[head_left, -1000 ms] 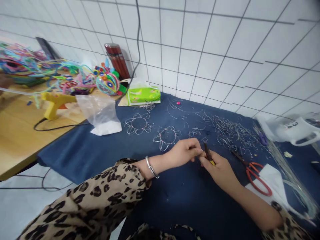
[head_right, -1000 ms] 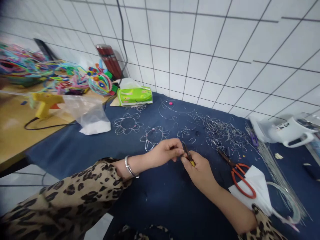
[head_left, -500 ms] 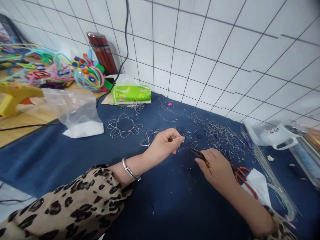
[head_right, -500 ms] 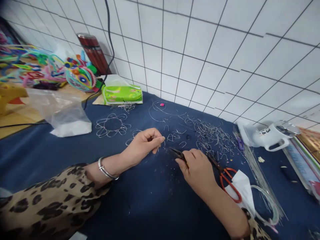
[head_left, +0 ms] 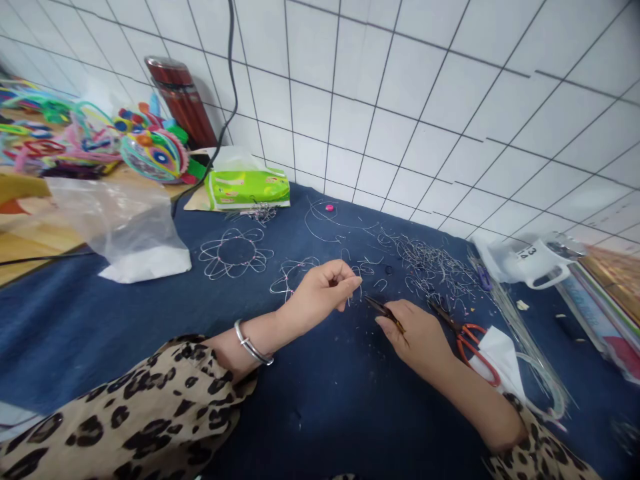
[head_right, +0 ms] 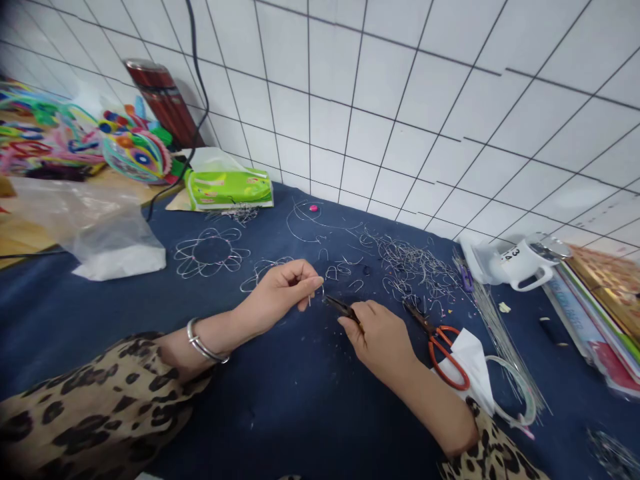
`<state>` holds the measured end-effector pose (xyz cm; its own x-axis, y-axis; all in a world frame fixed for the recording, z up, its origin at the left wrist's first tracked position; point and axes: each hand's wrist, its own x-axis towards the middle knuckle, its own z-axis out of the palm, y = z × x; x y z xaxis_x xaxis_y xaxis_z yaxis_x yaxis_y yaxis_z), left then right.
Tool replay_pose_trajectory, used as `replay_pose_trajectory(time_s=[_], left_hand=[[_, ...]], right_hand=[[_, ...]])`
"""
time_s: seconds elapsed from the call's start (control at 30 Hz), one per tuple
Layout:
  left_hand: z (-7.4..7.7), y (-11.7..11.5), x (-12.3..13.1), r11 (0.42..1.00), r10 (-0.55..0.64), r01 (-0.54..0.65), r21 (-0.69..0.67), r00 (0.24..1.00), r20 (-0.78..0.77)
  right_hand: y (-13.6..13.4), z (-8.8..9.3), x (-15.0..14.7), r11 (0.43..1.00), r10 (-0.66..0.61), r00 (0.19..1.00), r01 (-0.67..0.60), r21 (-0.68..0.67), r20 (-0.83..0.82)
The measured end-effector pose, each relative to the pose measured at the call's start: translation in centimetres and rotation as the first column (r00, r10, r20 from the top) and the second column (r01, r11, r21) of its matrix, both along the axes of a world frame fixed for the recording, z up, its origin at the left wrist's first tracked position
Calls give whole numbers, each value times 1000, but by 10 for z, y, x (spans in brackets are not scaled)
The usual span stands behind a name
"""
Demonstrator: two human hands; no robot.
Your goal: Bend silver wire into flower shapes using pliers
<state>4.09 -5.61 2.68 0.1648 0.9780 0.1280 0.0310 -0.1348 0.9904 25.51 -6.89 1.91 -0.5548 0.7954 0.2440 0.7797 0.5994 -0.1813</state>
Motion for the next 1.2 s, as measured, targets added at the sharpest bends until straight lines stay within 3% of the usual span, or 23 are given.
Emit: replay_pose_trajectory(time_s=[0.27,0.4,0.83,1.03,1.13,1.2], left_hand=[[-7,1,3,995,47,-36,-95,992,114],[-10,-2,8,984,34,4,-178,977,208],[-17,-3,11,933,-15,128,-338,949,316],[-16,-3,10,877,-73,270,-398,893,445],[-15,-3,11,852,-108,330,-406,870,480],[-15,-3,10,867,-96,309,-392,873,477]], right_hand=[[-1,10,-2,948,-81,980,20,317,180],[-2,12,-1,915,-110,959,-4,403,260],[2,7,4,896,-108,952,-32,442,287],[3,5,6,886,-92,958,-47,462,273],[4,3,7,893,-93,960,-37,449,264],[5,2,7,912,-95,965,-15,411,246]])
